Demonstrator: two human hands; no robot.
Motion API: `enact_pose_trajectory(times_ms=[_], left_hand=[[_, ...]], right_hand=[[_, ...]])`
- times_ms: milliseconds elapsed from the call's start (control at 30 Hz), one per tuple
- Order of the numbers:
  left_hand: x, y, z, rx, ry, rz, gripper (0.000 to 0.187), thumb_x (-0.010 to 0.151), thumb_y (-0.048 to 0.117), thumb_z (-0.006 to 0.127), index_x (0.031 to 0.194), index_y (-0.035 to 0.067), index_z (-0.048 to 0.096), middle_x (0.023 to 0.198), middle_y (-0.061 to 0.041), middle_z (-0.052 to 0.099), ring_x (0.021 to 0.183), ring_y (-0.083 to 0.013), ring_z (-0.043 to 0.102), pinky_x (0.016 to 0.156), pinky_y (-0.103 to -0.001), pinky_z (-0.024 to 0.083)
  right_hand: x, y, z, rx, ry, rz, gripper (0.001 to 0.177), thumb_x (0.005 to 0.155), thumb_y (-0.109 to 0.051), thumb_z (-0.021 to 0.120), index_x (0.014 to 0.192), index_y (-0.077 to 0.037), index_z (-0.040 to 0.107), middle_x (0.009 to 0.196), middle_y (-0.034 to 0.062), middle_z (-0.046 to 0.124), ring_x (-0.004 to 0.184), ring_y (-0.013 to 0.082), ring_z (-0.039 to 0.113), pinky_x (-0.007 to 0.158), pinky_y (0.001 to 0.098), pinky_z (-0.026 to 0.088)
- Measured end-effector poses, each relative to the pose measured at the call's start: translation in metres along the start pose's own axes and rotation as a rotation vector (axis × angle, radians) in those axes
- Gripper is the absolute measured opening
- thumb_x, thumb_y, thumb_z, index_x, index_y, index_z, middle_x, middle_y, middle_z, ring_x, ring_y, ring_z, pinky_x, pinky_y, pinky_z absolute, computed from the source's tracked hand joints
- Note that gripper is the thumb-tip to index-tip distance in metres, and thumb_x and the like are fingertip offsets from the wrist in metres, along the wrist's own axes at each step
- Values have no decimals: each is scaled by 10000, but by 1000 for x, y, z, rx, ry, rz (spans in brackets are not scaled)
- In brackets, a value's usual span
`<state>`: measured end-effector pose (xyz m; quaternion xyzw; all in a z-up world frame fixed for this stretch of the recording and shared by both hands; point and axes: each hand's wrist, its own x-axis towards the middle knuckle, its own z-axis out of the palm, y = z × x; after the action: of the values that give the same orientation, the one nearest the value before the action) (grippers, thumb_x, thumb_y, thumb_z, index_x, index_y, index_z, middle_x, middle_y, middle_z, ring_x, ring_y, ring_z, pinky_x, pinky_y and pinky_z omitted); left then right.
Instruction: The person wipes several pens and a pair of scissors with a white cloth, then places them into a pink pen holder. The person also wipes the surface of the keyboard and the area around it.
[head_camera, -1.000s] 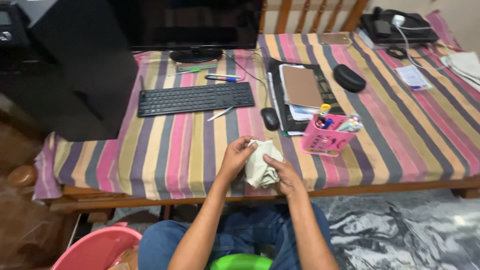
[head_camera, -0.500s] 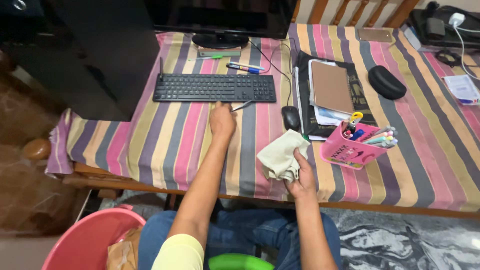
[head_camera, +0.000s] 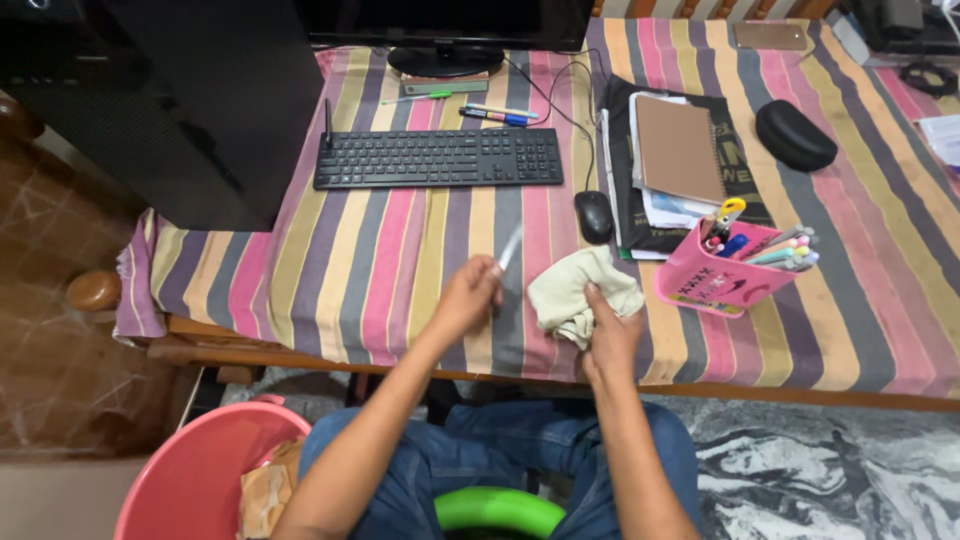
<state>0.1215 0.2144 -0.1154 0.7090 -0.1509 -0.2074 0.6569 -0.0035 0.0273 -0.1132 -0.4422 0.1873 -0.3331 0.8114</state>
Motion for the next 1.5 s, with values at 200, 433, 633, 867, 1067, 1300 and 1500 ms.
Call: enact_pose_trajectory(times_ms=[200, 433, 633, 867, 1067, 1300, 1500], left_hand=[[-32, -6, 44, 87, -17, 298, 255, 1027, 108, 511, 1258, 25, 584, 886, -67, 670, 758, -91, 608, 651, -259, 498], [-41, 9, 28, -129, -264, 51, 379, 998, 61, 452, 1370, 46, 523, 968, -18, 667, 711, -70, 575, 604, -226, 486], [-44, 10, 41, -164, -321, 138, 348, 1058, 64, 479, 1404, 27, 480, 902, -31, 619, 713, -77, 570, 640, -231, 502], [-40, 9, 37, -257, -294, 35, 332, 1061, 96, 444, 1379, 17, 494, 910, -2, 644, 678, -63, 556, 610, -218, 476], [-38, 11, 36, -411, -424, -55, 335, 1065, 121, 481, 1381, 15, 519, 772, -3, 592, 601, -87, 531, 561, -237, 451], [-32, 11, 31, -668, -354, -128, 384, 1014, 104, 480, 1390, 31, 515, 750, -9, 600, 577, -82, 511, 545, -249, 447], [-34, 12, 32, -652, -295, -128, 378, 1041, 129, 481, 1394, 16, 555, 718, 12, 582, 561, -76, 499, 530, -234, 439]], right_hand=[[-40, -20, 20, -890, -256, -789, 506, 743, 139, 624, 1211, -46, 680, 1332, 141, 699, 1290, 343, 652, 1069, 403, 517], [-49, -22, 39, -1002, -510, -890, 508, 734, 76, 637, 1205, -100, 713, 1315, 98, 703, 1361, 344, 593, 1126, 445, 478], [-26, -35, 37, -1059, -313, -857, 452, 787, 36, 702, 1222, -87, 723, 1343, 118, 689, 1378, 367, 560, 1084, 435, 459], [-36, -12, 34, -980, -460, -836, 459, 760, 54, 705, 1186, -117, 737, 1302, 77, 713, 1389, 320, 577, 1151, 417, 455], [10, -5, 9, -361, -94, -326, 426, 882, 88, 604, 1279, -31, 699, 1271, 97, 718, 1210, 253, 642, 1037, 357, 500], [0, -13, 10, -446, -12, -322, 332, 950, 41, 641, 1275, -7, 689, 1227, 79, 728, 1122, 195, 674, 1002, 323, 521], [-37, -16, 26, -953, -391, -920, 428, 763, 25, 720, 1177, -83, 736, 1337, 105, 683, 1326, 327, 607, 1135, 401, 454]])
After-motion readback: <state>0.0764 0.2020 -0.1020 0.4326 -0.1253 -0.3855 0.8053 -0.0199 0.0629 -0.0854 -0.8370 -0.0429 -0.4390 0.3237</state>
